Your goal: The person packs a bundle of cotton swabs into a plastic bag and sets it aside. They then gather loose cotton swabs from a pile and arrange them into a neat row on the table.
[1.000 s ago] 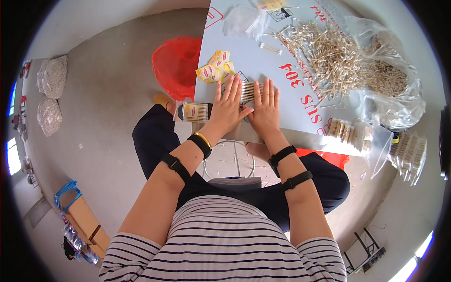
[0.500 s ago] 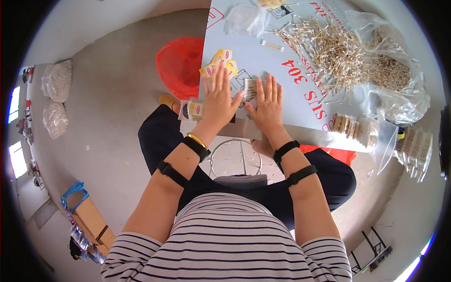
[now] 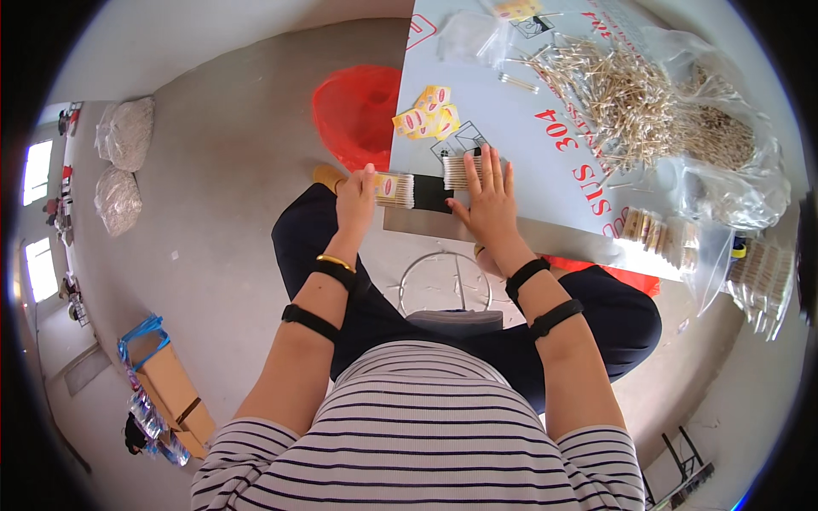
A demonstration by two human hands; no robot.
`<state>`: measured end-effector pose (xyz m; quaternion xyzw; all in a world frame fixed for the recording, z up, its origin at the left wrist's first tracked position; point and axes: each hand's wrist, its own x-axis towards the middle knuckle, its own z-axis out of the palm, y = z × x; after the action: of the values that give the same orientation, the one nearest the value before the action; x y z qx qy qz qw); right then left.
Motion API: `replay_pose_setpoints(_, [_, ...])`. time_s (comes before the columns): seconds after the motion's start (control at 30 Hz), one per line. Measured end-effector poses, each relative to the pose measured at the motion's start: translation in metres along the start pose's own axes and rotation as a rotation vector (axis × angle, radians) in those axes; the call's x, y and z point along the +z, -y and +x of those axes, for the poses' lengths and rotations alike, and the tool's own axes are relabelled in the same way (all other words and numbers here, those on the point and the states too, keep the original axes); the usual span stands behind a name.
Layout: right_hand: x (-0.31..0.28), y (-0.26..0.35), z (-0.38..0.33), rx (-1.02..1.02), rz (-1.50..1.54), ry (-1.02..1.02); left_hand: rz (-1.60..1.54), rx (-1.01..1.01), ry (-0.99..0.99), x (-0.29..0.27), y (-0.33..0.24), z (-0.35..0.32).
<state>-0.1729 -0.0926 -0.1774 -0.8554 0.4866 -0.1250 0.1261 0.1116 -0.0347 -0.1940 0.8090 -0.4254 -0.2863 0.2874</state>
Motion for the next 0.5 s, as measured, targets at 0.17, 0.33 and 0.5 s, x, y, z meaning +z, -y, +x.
replay_pose_setpoints(0.17, [0.003,0.025,-0.015,-0.046,0.002,0.033,-0.179,-0.020,-0.014,0.016,0.000,0.000])
replay_pose_setpoints(0.33, [0.008,0.038,-0.018,-0.042,0.034,-0.005,-0.371,-0.025,0.037,0.020,0.010,0.005])
replay_pose_setpoints(0.5, [0.014,0.047,-0.017,-0.019,0.013,0.010,-0.488,-0.149,0.106,0.026,0.017,0.007])
